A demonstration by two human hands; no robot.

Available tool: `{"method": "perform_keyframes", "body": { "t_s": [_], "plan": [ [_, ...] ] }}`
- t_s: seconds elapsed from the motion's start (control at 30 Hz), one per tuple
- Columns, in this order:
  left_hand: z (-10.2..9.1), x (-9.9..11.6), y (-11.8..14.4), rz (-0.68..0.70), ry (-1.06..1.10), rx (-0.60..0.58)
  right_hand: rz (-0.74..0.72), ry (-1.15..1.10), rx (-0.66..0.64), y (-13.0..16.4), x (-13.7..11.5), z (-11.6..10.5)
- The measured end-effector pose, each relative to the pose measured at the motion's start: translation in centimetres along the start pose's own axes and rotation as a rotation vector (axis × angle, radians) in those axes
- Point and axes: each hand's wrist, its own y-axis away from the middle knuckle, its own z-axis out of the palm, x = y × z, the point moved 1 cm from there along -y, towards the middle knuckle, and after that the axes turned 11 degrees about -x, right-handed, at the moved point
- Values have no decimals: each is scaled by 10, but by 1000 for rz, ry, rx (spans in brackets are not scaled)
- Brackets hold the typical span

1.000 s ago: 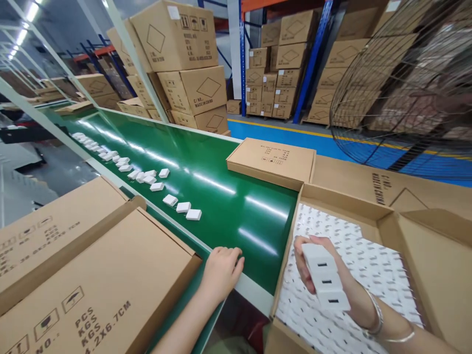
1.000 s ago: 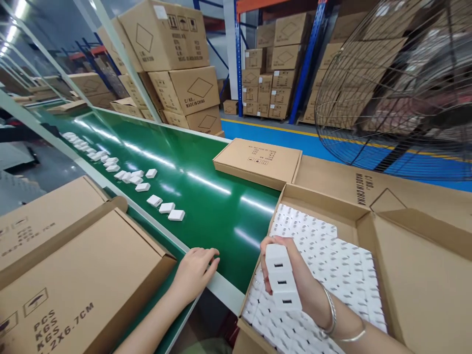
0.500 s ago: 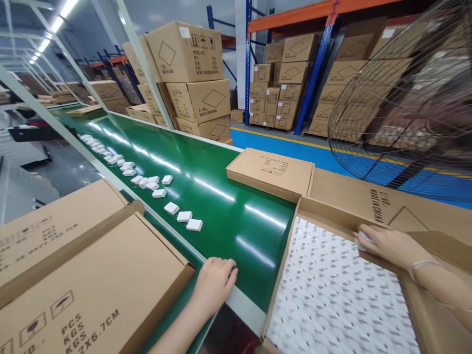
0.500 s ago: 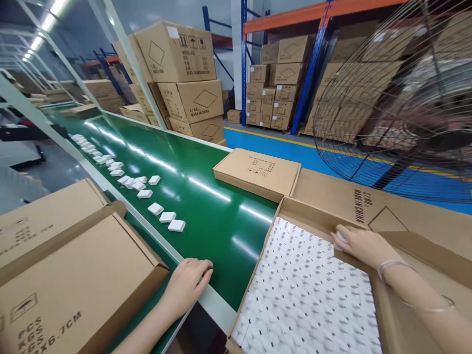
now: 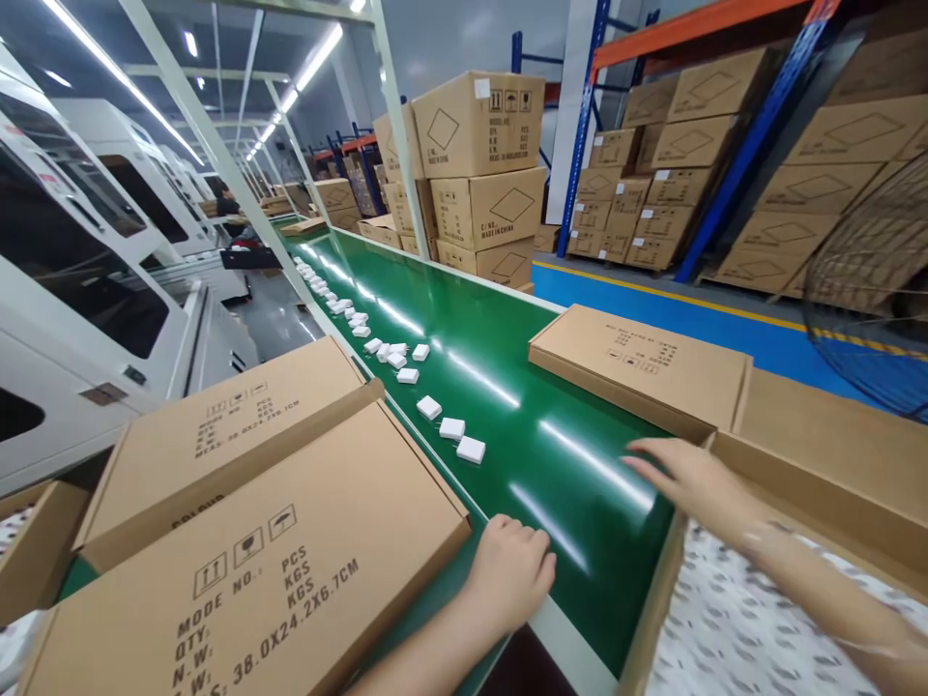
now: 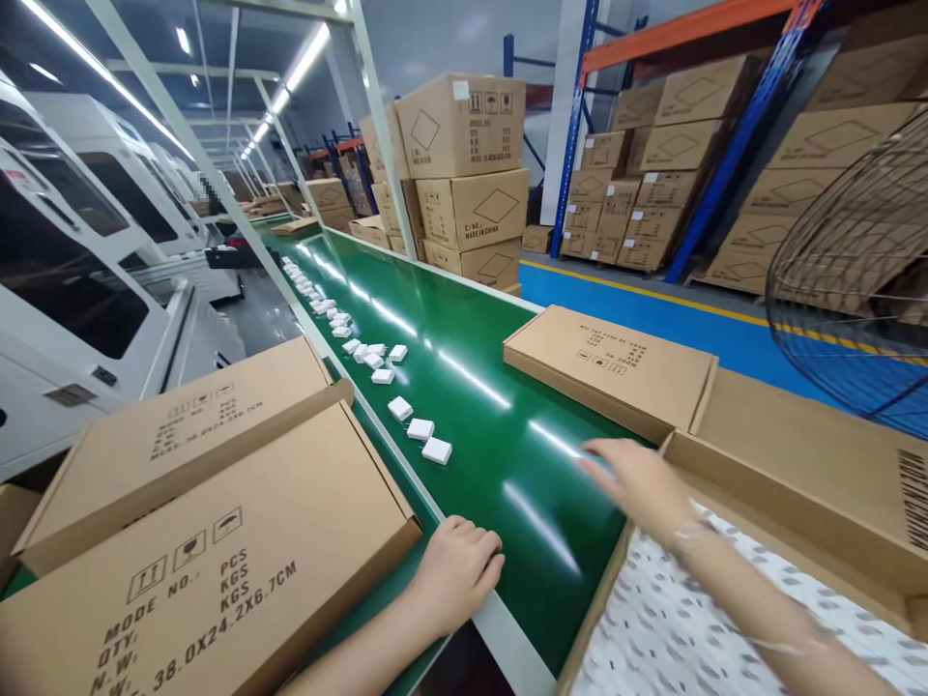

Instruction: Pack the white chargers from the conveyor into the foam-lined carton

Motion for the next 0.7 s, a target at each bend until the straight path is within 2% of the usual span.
{"method": "perform_keyframes", "body": {
  "t_s": [0.1,0.13,0.2,0.3,0.47,0.53,0.7],
  "plan": [
    [1,-4,0,8,27,-7,-144,34,-136,-65,-101,49],
    [2,-5,1,12,33,-15,-163,39,-152,-80,-125,65],
    [4,-6,1,14,38,-25,-188,45,-188,-102,-157,92],
    [9,-8,-1,11,40,-27,-203,111,-295,-122,-170,109],
    [16,-8,-8,-16,15,-66,-204,311,-413,-158,-170,91],
    [13,-7,-10,-29,3,-91,-192,371,-448,-169,-179,91],
    [2,-5,-13,-16,9,-180,-82,492,-556,-182,-205,110]
  ]
}}
